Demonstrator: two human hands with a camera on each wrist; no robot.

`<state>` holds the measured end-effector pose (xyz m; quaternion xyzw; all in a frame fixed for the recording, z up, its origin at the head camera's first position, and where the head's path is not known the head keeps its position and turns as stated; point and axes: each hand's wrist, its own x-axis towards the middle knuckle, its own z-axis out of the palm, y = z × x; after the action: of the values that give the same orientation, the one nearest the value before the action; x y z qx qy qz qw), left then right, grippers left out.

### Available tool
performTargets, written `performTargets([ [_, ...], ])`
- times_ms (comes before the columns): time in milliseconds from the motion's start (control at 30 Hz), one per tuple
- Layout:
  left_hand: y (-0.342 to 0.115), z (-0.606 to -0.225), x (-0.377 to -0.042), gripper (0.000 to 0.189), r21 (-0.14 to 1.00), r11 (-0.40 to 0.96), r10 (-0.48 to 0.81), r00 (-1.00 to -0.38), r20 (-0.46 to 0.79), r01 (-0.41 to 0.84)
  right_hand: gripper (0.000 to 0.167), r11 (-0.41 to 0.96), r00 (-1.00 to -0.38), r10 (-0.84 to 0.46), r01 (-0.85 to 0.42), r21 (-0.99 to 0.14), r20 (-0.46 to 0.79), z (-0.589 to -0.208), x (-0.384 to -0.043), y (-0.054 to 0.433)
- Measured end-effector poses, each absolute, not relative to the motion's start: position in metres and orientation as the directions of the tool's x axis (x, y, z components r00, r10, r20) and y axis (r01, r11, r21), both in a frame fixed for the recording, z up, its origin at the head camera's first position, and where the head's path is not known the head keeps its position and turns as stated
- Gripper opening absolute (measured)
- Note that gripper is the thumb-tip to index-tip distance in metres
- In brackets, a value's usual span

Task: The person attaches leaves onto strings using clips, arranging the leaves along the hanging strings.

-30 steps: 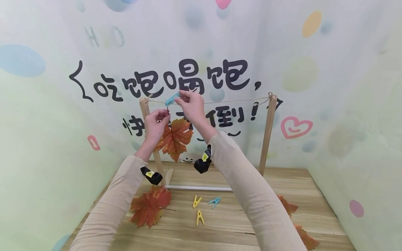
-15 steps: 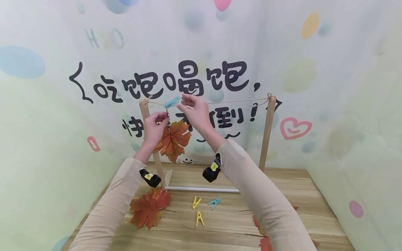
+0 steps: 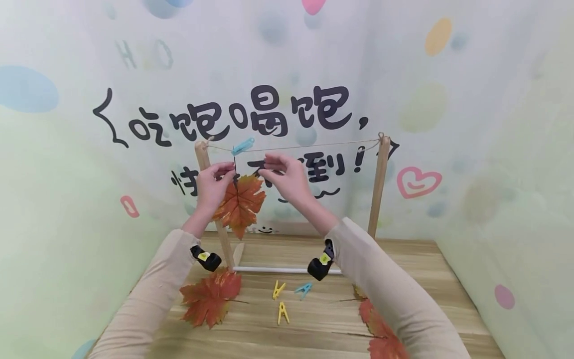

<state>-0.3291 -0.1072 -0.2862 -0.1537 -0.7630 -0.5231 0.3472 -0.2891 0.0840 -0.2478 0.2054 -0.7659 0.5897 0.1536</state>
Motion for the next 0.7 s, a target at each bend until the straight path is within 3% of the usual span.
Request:
performTargets([
  [433, -0.111, -0.295, -0.316, 0.015, 0.654, 0.399, -0.067, -0.692, 0.719, 0.642, 0.040, 0.267, -0.886, -0.216, -0.457, -0.848, 0.410, -0.296, -0.279, 0.117],
  [700, -0.116, -0.318, -0.304, 0.017, 0.682, 0.425, 0.013, -0.757, 0.653, 0.595, 0.041, 0.266, -0.896, -0.224, -0.434, -0.861, 0.383, -0.330, -0.273, 0.134],
])
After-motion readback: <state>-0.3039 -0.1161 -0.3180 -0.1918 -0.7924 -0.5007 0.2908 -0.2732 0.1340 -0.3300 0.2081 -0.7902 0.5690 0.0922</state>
